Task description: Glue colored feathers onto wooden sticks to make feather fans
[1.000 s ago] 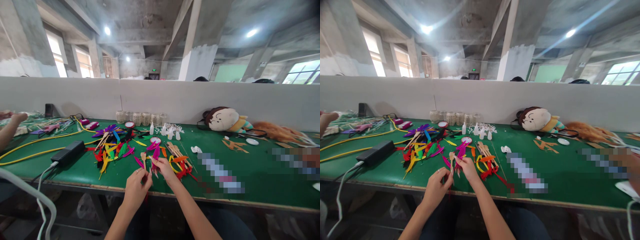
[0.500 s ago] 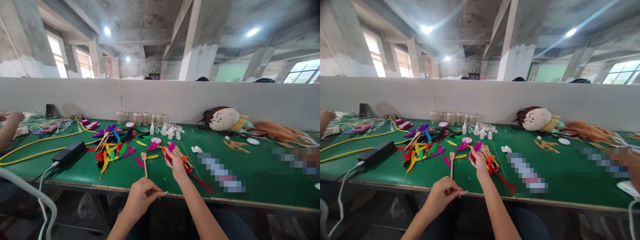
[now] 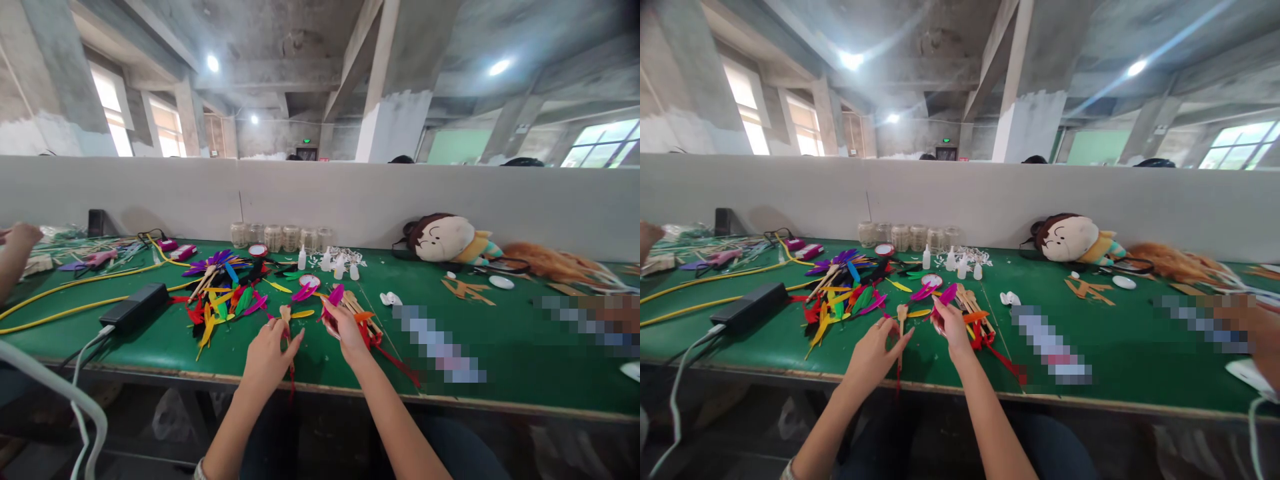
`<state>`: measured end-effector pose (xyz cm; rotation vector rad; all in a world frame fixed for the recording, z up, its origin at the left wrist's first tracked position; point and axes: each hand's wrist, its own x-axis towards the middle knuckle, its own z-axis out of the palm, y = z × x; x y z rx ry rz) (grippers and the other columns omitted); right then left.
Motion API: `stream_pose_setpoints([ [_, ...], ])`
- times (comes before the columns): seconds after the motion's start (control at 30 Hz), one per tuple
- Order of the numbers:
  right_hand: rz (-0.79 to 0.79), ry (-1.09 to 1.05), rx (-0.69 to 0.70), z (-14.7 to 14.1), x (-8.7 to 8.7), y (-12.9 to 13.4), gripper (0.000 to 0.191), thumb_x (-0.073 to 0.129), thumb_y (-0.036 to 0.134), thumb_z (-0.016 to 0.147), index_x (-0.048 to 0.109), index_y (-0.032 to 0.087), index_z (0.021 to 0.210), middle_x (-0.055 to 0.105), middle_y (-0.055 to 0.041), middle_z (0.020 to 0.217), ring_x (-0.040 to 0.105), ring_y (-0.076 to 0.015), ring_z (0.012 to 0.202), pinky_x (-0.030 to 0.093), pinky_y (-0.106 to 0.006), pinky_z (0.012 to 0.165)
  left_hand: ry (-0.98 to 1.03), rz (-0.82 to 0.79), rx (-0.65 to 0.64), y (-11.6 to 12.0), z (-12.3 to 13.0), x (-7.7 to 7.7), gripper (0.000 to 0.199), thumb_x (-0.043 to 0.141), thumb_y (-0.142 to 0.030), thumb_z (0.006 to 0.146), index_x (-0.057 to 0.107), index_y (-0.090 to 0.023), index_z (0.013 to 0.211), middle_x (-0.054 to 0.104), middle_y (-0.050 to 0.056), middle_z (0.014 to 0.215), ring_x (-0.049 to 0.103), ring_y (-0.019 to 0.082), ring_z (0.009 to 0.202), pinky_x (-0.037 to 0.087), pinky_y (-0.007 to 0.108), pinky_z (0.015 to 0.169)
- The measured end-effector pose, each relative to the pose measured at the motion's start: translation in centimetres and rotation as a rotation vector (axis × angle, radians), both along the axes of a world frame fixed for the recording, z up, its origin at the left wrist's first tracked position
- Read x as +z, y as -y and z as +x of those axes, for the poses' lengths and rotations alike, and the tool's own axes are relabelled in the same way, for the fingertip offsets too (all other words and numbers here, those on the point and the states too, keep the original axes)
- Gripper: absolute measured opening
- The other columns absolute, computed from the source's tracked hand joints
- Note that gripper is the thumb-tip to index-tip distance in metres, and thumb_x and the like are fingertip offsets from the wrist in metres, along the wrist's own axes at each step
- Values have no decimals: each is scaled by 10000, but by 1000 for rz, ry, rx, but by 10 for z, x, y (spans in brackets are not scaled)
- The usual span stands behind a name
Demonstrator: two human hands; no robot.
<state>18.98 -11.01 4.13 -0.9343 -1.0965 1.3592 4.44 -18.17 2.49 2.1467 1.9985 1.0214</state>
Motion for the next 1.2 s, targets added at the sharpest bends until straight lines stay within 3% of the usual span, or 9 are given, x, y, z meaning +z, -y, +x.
stream_pose_setpoints([
  [0.13,42,102,-2,-2,-4,-3,479,619,615,534,426,201,393,376,63,287,275,-46,272,148,-239,337,-208,-135,176,-17,0,-2,449,346,-502,831,601,-133,865,621,121,878,561,247,887,429,318,702],
  [0.33,183,218,-18,-2,-8,-3,422,576,576,633,457,203,478,402,72,325,319,-59,294,201,-238,346,-227,-342,128,-28,3,3,343,363,-283,851,661,-126,782,662,132,839,588,240,874,396,314,705],
  [0.53,233,221,-45,2,-4,-3,371,599,535,639,481,207,512,402,72,349,335,-66,322,228,-234,355,-115,-232,148,-22,-2,-2,369,333,-306,866,644,-153,741,668,106,790,603,203,783,343,249,571],
  [0.67,117,140,-51,3,1,-2,401,627,577,561,489,201,540,376,86,361,310,-49,325,195,-210,341,27,-123,160,-17,-2,-5,361,338,-344,866,618,-184,703,653,58,718,587,165,699,292,223,523],
  [0.77,77,148,-49,3,4,0,443,609,601,563,442,199,484,348,85,339,294,-43,313,170,-205,332,281,-106,95,-17,-1,-7,390,336,-421,857,590,-195,667,615,22,617,551,146,592,274,219,495],
  [0.93,223,218,-23,4,7,2,443,573,584,634,469,190,459,390,65,345,311,-48,303,200,-216,331,806,-76,-153,-26,-4,-17,369,464,-515,766,511,-164,660,572,-5,547,511,115,523,328,203,502],
  [1.03,307,227,-32,4,9,2,410,587,564,637,504,190,491,424,59,384,338,-58,323,229,-221,341,940,-116,-300,-28,-8,-20,369,524,-515,726,514,-147,722,584,-10,546,468,88,483,317,188,475],
  [1.2,409,292,-68,2,15,10,385,585,509,676,500,202,460,441,46,371,380,-85,359,296,-234,393,1053,-230,-414,-26,-12,-21,392,566,-511,701,496,-145,821,640,2,617,370,37,374,252,165,382],
])
